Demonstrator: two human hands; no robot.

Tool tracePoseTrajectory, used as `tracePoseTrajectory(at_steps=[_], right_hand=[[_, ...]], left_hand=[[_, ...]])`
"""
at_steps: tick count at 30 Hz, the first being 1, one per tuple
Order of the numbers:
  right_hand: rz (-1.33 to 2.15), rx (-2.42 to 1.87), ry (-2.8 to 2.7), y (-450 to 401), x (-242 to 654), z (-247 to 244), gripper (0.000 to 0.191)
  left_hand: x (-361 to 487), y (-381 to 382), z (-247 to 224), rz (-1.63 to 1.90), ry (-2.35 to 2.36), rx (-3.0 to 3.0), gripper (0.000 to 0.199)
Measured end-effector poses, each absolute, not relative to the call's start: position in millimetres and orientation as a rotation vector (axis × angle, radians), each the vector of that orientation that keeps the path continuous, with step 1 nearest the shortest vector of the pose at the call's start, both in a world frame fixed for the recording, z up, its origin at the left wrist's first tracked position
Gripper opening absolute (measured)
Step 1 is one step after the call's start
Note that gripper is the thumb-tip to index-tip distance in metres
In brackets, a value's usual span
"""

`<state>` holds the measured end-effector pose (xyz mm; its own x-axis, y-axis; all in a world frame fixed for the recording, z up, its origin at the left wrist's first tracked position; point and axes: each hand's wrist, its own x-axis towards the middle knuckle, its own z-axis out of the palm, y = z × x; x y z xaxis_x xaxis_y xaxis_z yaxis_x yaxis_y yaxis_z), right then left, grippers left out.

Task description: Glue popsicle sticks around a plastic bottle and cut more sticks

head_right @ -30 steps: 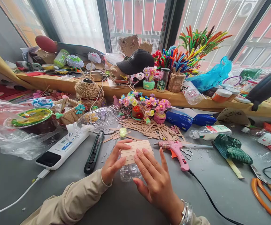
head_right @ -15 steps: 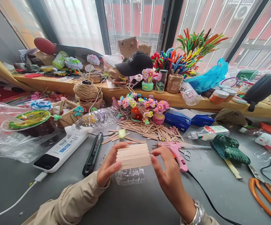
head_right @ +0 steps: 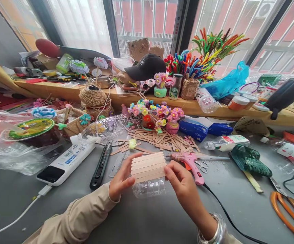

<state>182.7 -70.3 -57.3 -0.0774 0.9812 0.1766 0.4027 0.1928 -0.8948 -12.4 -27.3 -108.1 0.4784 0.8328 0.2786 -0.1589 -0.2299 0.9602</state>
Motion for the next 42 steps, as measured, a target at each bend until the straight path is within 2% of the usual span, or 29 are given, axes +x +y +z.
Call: tracePoseTrajectory(at_steps=[6, 14, 23, 26, 31, 36, 40, 42], right_hand=[[0.668, -1.261, -1.794, -72, 188, -52, 0.021], [0.185, -1.098, -2.050, -66, 196, -50, 0.009], [0.063, -1.043, -2.256, -64, 192, -55, 0.004], [0.032, -1.033, -2.278, -64, 193, -54, 0.009], [0.071, -1.126, -2.295, -63, 197, -51, 0.043], [-0.015, -1.087, -2.311, -64, 192, -56, 0.015], [-0.220, -1.014, -2.299, -68, 186, -58, 0.012], [-0.310, -0.967, -2.352, -71, 184, -56, 0.014]], left_hand=[[-10, -30, -110, 0.897, 0.639, 1.485, 0.082], [-7, -31, -116, 0.888, 0.743, 1.569, 0.081], [-6, -30, -118, 0.947, 0.779, 1.738, 0.084], [-4, -32, -114, 0.997, 0.806, 1.777, 0.086], [-1, -33, -117, 1.018, 0.814, 1.829, 0.086], [0, -33, -127, 1.043, 0.802, 1.774, 0.092], [-4, -29, -128, 0.990, 0.761, 1.675, 0.105], [-7, -25, -126, 0.963, 0.697, 1.554, 0.105]])
